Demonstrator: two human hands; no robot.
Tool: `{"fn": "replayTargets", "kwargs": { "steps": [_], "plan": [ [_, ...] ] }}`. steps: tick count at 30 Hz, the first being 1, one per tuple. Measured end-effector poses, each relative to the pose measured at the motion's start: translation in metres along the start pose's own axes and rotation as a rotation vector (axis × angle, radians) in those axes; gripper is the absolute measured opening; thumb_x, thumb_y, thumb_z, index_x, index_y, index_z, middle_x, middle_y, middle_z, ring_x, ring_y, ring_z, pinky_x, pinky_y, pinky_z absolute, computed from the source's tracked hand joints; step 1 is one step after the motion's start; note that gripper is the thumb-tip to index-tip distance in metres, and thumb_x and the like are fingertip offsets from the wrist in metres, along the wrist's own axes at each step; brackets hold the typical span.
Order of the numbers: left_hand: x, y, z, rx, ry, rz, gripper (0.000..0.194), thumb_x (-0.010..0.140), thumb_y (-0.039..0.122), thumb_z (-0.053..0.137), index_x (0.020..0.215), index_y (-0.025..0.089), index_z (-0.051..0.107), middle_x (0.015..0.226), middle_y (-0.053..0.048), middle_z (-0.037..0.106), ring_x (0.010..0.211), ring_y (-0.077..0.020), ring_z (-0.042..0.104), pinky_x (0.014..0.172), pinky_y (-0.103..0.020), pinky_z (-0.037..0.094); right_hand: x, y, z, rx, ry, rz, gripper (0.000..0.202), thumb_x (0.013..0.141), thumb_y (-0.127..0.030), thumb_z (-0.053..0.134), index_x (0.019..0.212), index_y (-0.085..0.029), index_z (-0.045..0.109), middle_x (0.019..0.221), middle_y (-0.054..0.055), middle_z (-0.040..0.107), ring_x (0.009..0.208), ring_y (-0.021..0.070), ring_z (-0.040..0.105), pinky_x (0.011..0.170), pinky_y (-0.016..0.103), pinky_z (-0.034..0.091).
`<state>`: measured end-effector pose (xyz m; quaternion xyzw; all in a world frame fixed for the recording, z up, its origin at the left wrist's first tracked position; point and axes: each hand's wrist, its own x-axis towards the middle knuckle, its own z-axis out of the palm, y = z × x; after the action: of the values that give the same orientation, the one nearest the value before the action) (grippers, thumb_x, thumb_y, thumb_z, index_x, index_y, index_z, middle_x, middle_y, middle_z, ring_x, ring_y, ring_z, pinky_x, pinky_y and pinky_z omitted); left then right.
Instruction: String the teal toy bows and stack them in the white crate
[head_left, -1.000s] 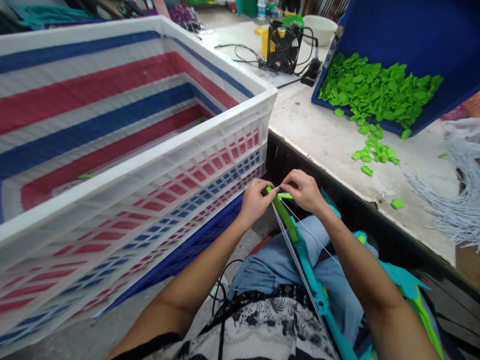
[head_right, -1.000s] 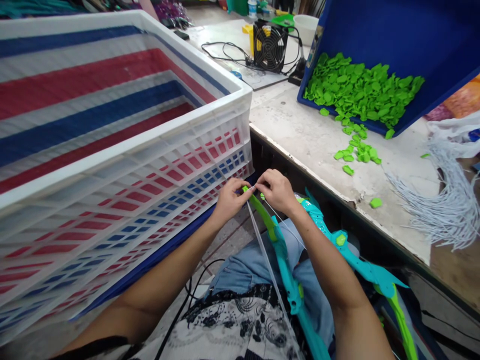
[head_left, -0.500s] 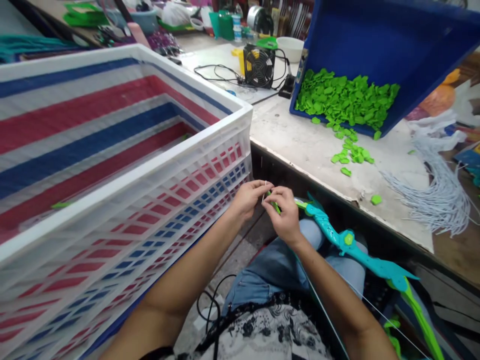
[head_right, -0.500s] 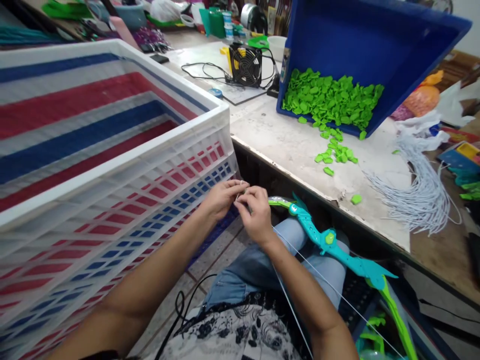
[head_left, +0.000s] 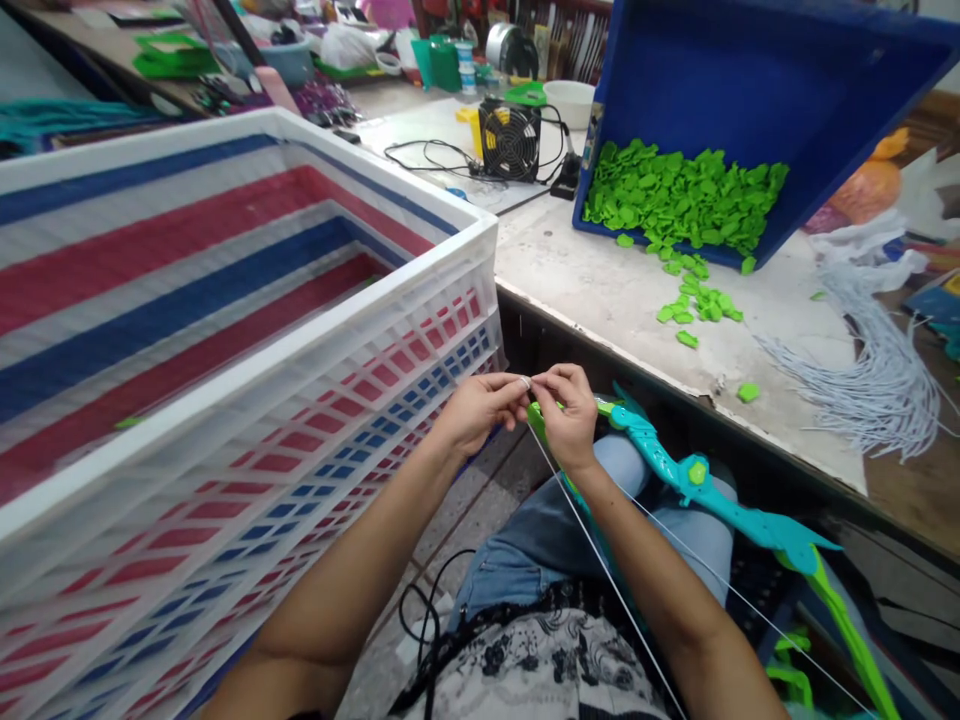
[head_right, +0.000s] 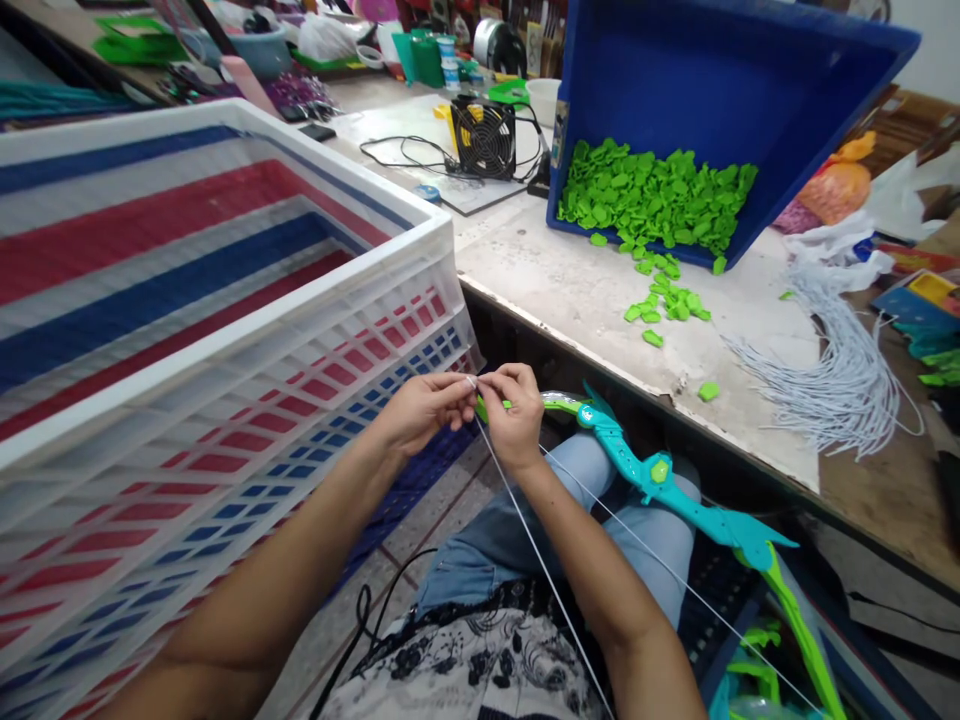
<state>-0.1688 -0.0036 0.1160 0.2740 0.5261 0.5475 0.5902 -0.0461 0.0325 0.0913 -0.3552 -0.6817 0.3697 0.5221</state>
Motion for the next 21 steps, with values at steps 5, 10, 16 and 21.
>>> {"fn": "replayTargets", "kwargs": {
  "steps": [5,10,16,21],
  "plan": [
    [0.0,-0.001,0.005,-0.052,0.068,-0.006,0.031,0.053,0.032,0.081,0.068,0.012,0.064,0.054,0.001,0.059,0.044,-0.0074,0.052,0.038,-0.016,0.038,0.0,0.007,0.0,-0.027,-0.073,-0.036,0.021,0.088,-0.021,0.052,0.098,-0.024,0.071,0.09,0.004,0.058,0.086,0.0156,0.058,0.078,0.029,0.051],
    [0.0,-0.002,0.02,-0.173,0.216,0.009,0.022,0.054,0.027,0.073,0.063,0.014,0.057,0.051,0.002,0.059,0.045,-0.0099,0.056,0.042,-0.019,0.045,0.001,0.007,-0.008,-0.102,-0.107,-0.171,0.023,0.091,-0.022,0.051,0.104,-0.024,0.069,0.092,0.005,0.061,0.085,0.016,0.06,0.076,0.03,0.052],
    [0.003,-0.001,0.019,-0.216,0.118,-0.005,0.014,0.055,0.022,0.067,0.063,0.012,0.062,0.06,-0.002,0.065,0.058,-0.0149,0.063,0.057,-0.027,0.053,0.018,0.011,-0.025,-0.253,-0.245,-0.283,0.02,0.092,-0.023,0.05,0.092,-0.022,0.07,0.087,0.006,0.066,0.083,0.0178,0.061,0.077,0.032,0.051],
    [-0.002,-0.003,0.014,0.039,0.078,0.088,0.015,0.059,0.02,0.069,0.071,0.012,0.07,0.065,-0.003,0.069,0.062,-0.0152,0.064,0.064,-0.028,0.054,0.027,0.006,-0.038,-0.299,-0.409,-0.327,0.02,0.091,-0.023,0.05,0.087,-0.02,0.069,0.085,0.007,0.069,0.082,0.0189,0.064,0.077,0.032,0.052]
  ]
}}
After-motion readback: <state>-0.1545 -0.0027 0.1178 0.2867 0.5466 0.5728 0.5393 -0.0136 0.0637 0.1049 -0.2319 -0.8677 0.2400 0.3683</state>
